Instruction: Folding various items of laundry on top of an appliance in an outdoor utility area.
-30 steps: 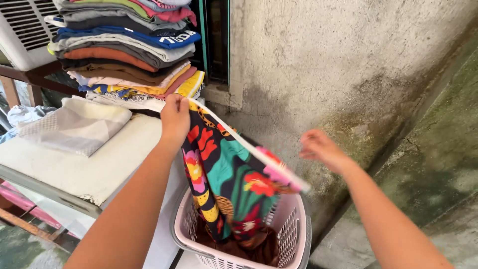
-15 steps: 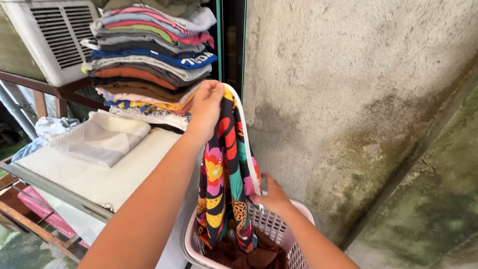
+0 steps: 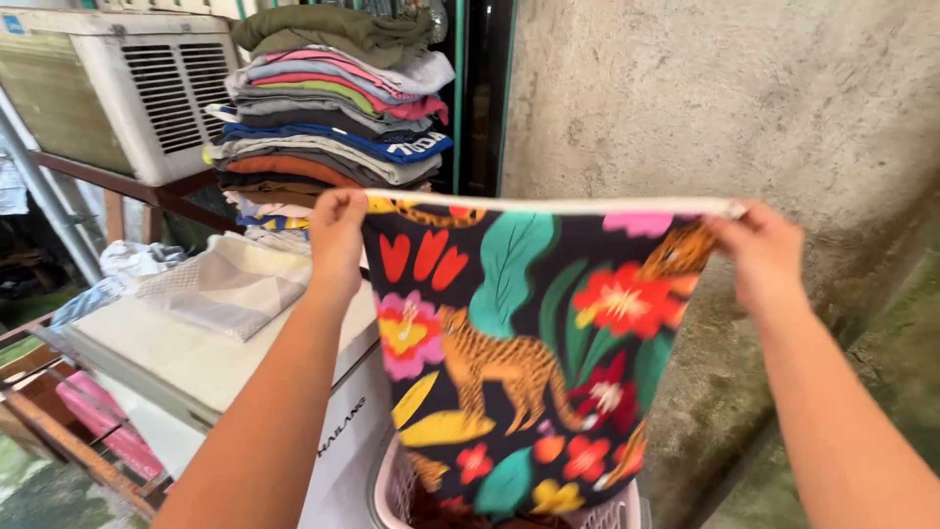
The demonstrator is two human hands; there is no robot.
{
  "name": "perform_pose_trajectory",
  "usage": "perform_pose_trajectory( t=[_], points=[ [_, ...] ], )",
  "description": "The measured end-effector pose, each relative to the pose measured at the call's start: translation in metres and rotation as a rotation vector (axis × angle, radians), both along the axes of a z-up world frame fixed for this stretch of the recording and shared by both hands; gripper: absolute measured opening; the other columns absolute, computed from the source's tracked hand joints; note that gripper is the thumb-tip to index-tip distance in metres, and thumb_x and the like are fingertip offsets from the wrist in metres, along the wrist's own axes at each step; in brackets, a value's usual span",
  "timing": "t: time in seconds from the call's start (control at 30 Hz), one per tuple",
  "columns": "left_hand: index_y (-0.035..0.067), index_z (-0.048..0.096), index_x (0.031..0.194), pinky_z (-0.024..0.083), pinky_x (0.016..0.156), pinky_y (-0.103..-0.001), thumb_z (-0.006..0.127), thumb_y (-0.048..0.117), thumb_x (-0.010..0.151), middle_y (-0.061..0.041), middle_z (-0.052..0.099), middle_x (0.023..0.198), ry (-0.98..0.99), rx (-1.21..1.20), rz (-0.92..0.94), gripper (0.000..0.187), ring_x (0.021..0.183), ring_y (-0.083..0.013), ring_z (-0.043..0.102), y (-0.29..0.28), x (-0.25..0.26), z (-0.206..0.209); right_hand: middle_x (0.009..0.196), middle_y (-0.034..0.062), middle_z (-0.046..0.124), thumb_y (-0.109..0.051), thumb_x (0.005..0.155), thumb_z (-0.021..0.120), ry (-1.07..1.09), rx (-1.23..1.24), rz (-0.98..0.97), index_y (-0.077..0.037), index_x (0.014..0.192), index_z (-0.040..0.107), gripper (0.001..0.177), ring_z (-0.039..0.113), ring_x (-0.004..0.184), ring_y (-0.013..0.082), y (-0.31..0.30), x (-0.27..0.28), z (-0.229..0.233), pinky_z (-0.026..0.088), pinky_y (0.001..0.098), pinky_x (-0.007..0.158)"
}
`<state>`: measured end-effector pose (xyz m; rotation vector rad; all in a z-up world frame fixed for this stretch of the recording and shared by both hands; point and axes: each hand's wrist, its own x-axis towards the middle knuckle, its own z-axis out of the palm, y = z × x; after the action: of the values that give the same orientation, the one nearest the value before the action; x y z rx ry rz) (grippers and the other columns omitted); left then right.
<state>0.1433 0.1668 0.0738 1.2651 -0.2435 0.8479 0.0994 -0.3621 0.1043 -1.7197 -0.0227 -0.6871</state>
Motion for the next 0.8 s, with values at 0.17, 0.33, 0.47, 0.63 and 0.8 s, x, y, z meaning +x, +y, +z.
perform_pose_trajectory(
  t=[0.17, 0.33, 0.47, 0.63, 0.8],
  points=[
    [0.005, 0.067, 0.101, 0.052, 0.060, -0.025, 0.068, 0.018, 0.100, -0.001, 0.069, 0.087, 0.128, 0.244, -0.018, 0.013, 0.073, -0.0090, 0.062, -0.003, 0.023, 0.017, 0.105, 0.0024, 0.070, -0.011, 0.100, 0.072, -0.115, 0.253, 0.244, -0.008, 0.114, 0.068, 0.015, 0.068, 0.093, 0.0143, -0.038, 0.009, 0.020, 0.057, 0.0338, 0.079],
    [0.010, 0.064, 0.107, 0.053, 0.062, -0.031, 0.066, 0.015, 0.097, -0.003, 0.066, 0.093, 0.313, 0.225, -0.267, 0.012, 0.077, -0.0144, 0.064, -0.010, -0.019, 0.046, 0.106, 0.0025, 0.072, -0.014, 0.098, 0.067, 0.121, 0.235, 0.395, -0.010, 0.116, 0.067, 0.019, 0.069, 0.092, 0.0164, -0.059, -0.024, 0.020, 0.056, 0.0351, 0.082],
    [0.013, 0.068, 0.114, 0.059, 0.079, -0.026, 0.063, 0.010, 0.088, -0.003, 0.071, 0.104, 0.368, 0.203, -0.770, 0.026, 0.091, -0.0121, 0.070, -0.020, -0.105, 0.099, 0.107, 0.0036, 0.074, -0.015, 0.094, 0.066, 0.183, 0.292, 0.665, -0.009, 0.117, 0.066, 0.023, 0.070, 0.096, 0.0163, -0.081, -0.048, 0.014, 0.056, 0.0355, 0.086],
    [0.004, 0.073, 0.102, 0.051, 0.070, -0.030, 0.074, 0.003, 0.081, -0.005, 0.069, 0.091, 0.803, 0.848, -0.782, 0.021, 0.081, -0.0158, 0.064, 0.007, -0.032, 0.035, 0.103, 0.0056, 0.070, -0.012, 0.092, 0.070, 0.520, -0.123, 0.640, -0.005, 0.115, 0.067, 0.023, 0.063, 0.090, 0.0152, -0.070, -0.015, -0.023, 0.050, 0.0338, 0.076],
    [0.004, 0.074, 0.091, 0.048, 0.063, -0.037, 0.077, 0.015, 0.087, -0.007, 0.065, 0.076, 0.934, 1.392, -0.159, 0.012, 0.065, -0.0213, 0.062, 0.004, 0.023, -0.021, 0.096, 0.0167, 0.066, -0.018, 0.097, 0.064, 0.701, -0.494, 0.380, -0.011, 0.119, 0.068, 0.023, 0.057, 0.080, 0.0238, -0.034, 0.003, -0.054, 0.043, 0.0363, 0.060]
  ],
)
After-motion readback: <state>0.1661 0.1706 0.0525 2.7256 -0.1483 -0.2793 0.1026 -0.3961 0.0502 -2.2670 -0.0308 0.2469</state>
